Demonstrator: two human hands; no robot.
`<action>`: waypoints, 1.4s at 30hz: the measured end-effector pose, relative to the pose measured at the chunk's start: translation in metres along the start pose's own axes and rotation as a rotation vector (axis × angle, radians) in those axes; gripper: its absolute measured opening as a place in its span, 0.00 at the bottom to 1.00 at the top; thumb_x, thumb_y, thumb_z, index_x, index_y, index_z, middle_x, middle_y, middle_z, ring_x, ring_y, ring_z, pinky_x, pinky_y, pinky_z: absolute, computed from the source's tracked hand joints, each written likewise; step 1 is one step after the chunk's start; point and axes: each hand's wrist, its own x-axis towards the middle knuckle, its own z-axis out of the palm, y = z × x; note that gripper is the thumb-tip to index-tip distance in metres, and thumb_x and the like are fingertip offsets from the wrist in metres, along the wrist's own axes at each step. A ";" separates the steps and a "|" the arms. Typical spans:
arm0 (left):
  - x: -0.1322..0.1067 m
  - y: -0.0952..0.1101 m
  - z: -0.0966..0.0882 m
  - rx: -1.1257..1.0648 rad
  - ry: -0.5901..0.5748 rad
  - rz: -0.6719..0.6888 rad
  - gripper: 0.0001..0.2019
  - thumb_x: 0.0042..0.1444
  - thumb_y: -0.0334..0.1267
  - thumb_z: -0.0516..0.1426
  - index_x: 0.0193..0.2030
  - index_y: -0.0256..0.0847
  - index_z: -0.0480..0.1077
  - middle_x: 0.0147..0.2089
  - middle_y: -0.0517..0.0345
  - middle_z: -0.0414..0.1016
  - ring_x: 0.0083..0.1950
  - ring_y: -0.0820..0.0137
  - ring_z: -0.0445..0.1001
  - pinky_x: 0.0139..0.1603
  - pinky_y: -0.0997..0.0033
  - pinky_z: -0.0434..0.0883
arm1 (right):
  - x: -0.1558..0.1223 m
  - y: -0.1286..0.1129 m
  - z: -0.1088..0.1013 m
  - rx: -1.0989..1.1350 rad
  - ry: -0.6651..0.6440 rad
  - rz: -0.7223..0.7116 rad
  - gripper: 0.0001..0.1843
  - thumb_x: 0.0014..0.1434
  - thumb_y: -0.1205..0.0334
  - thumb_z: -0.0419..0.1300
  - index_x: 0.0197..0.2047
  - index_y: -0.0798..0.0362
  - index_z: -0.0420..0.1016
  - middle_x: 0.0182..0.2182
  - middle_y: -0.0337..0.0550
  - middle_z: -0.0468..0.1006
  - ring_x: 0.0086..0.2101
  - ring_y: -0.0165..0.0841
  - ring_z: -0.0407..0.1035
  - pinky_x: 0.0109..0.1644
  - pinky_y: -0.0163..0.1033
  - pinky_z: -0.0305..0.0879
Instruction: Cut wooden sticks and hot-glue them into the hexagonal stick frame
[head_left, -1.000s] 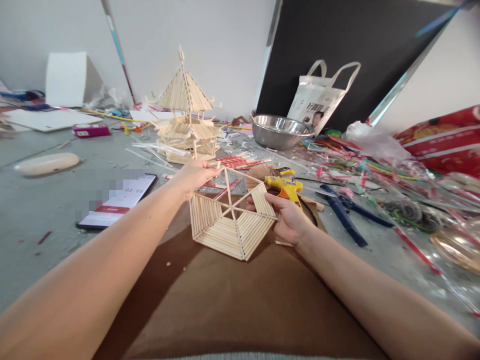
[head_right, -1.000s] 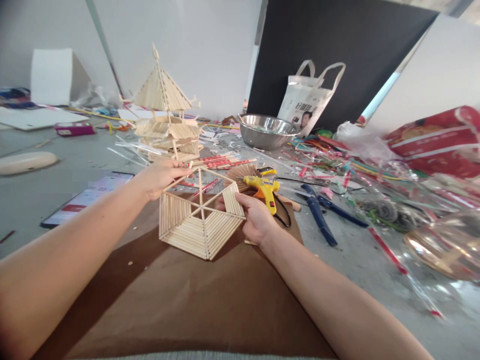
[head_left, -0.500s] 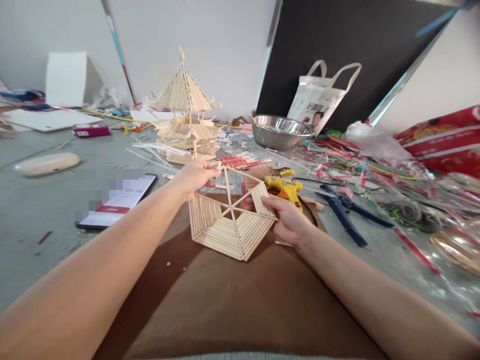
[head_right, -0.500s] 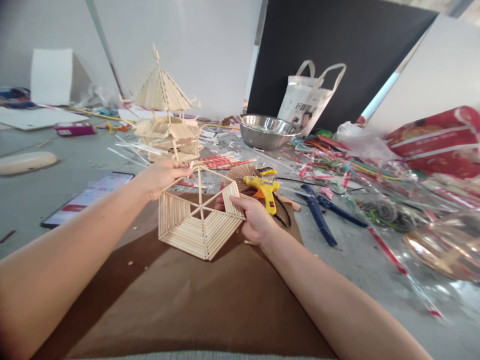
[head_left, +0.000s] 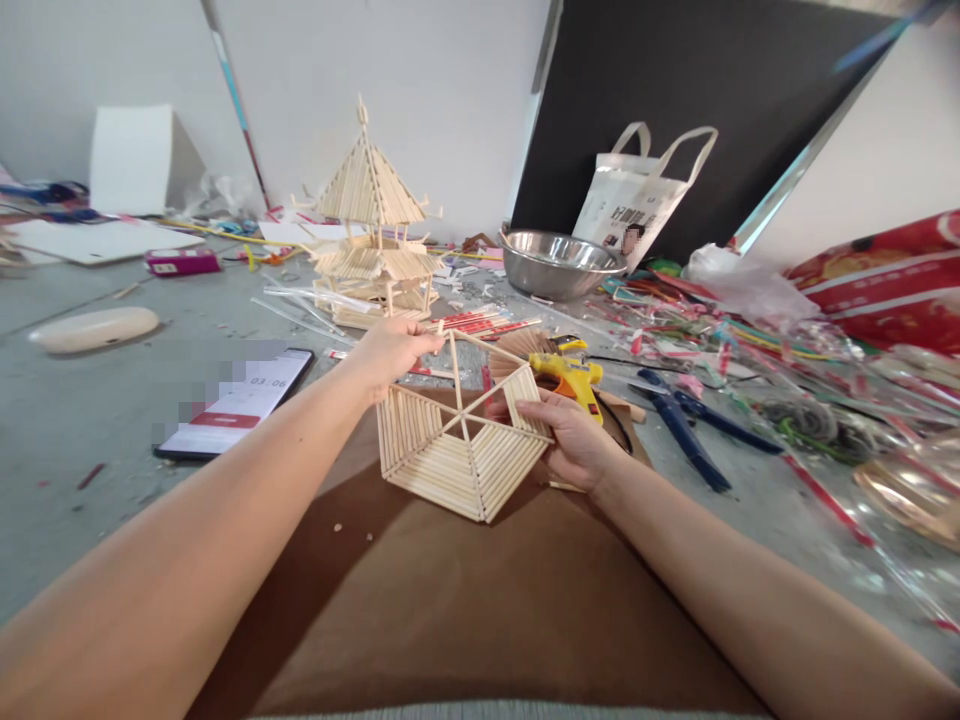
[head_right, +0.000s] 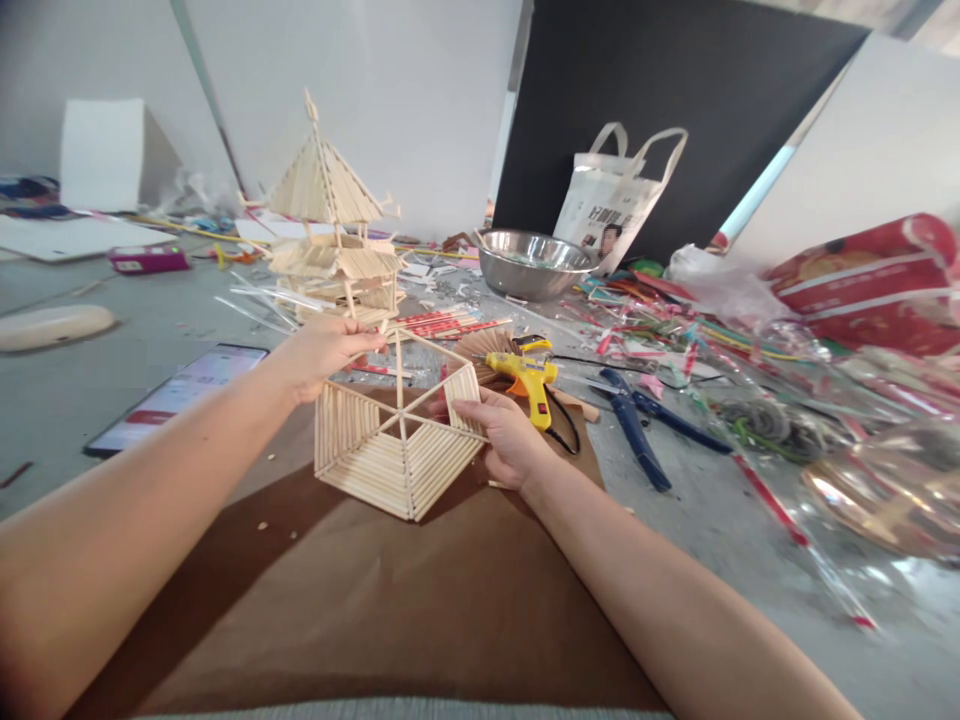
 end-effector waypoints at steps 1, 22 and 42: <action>-0.001 0.001 0.000 -0.011 0.003 0.006 0.07 0.40 0.40 0.58 0.20 0.38 0.69 0.22 0.58 0.67 0.23 0.75 0.60 0.26 0.72 0.58 | -0.001 0.000 0.000 -0.003 -0.002 -0.005 0.06 0.47 0.70 0.56 0.32 0.57 0.70 0.29 0.44 0.77 0.29 0.30 0.70 0.34 0.37 0.65; -0.027 0.058 -0.048 -0.382 0.054 0.342 0.05 0.47 0.38 0.55 0.27 0.38 0.66 0.29 0.58 0.72 0.26 0.77 0.65 0.25 0.74 0.58 | -0.029 0.002 0.008 -1.087 -0.208 -0.892 0.15 0.53 0.67 0.52 0.43 0.46 0.69 0.40 0.43 0.74 0.43 0.34 0.65 0.48 0.43 0.59; -0.028 0.013 0.028 0.071 -0.328 0.139 0.05 0.46 0.35 0.55 0.26 0.34 0.64 0.23 0.59 0.70 0.19 0.81 0.60 0.19 0.80 0.57 | -0.003 -0.006 -0.017 -1.406 0.105 -1.069 0.08 0.54 0.64 0.51 0.33 0.53 0.70 0.32 0.44 0.75 0.37 0.31 0.66 0.44 0.40 0.59</action>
